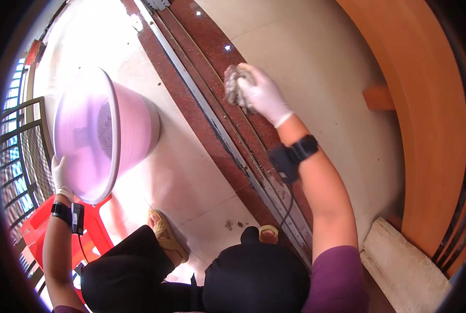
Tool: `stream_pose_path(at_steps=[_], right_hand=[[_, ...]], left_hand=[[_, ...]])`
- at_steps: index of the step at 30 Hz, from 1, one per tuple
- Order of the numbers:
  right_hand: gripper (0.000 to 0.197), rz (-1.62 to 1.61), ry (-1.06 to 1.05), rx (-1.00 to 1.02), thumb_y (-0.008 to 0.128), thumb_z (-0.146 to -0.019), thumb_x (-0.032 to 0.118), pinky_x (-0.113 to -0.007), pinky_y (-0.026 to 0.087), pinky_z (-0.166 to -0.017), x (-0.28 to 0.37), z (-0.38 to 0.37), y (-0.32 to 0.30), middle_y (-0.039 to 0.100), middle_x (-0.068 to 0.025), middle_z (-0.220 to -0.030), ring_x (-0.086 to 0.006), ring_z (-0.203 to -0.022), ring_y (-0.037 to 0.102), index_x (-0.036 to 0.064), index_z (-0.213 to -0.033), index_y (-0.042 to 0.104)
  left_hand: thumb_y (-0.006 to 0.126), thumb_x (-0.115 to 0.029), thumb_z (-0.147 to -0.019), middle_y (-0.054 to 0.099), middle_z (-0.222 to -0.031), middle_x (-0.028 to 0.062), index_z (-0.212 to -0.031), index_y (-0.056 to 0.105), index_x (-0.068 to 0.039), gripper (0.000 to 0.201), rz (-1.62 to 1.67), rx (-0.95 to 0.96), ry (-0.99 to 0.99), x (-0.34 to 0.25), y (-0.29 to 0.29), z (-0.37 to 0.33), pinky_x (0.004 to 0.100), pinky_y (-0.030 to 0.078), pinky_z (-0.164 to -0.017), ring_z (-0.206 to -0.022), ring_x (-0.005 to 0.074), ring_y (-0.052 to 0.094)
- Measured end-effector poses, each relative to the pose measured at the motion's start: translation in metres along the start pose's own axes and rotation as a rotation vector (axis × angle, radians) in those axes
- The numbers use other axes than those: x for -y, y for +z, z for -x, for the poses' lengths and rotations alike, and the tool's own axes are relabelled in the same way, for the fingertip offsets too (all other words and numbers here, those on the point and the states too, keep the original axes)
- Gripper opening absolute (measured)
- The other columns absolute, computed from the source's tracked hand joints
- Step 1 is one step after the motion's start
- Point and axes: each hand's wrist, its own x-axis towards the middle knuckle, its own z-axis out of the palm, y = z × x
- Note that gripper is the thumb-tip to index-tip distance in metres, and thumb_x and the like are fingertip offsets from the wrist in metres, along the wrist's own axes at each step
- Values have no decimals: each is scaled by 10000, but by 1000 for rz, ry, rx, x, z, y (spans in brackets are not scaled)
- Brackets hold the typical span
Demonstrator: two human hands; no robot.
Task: Cleaning the tracks of a sliding glass door with a cloth and soapy water.
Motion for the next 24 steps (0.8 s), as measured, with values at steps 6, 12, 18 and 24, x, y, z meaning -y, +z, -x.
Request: stream_pose_path(at_steps=[6,12,18,24], right_hand=[[452,1521,-423,-113,687,-766,347,-373,461,-878,-24,-10,32,614,-77,-1039,-222,-1072,533,56,-1101,600],[402,1598,-235,-55,675,-777,277,-367,444,-820,-40,97,18,590,-28,-1016,-211,-981,518,86,-1122,600],[424,1546,-34,-90,671,-751,242,-410,419,-891,-64,242,-24,575,-40,-1122,-242,-1091,490,98,-1139,584],[344,1468,215,-176,668,-740,209,-425,430,-880,-78,370,-64,577,-46,-1074,-262,-1051,510,94,-1057,601]], left_hand=[[540,-134,-930,605,-899,33,-1102,555,-35,199,31,12,-20,2,-1,-1,262,498,-666,-756,126,593],[540,-124,-924,609,-894,33,-1088,569,-32,191,12,-6,-20,-5,6,5,256,493,-668,-752,122,593],[554,-136,-917,618,-887,34,-1095,579,-36,205,82,69,-5,1,2,-3,267,501,-654,-734,125,600],[568,-172,-936,633,-960,59,-1183,560,-25,288,107,147,-13,37,-23,-40,280,514,-700,-802,148,623]])
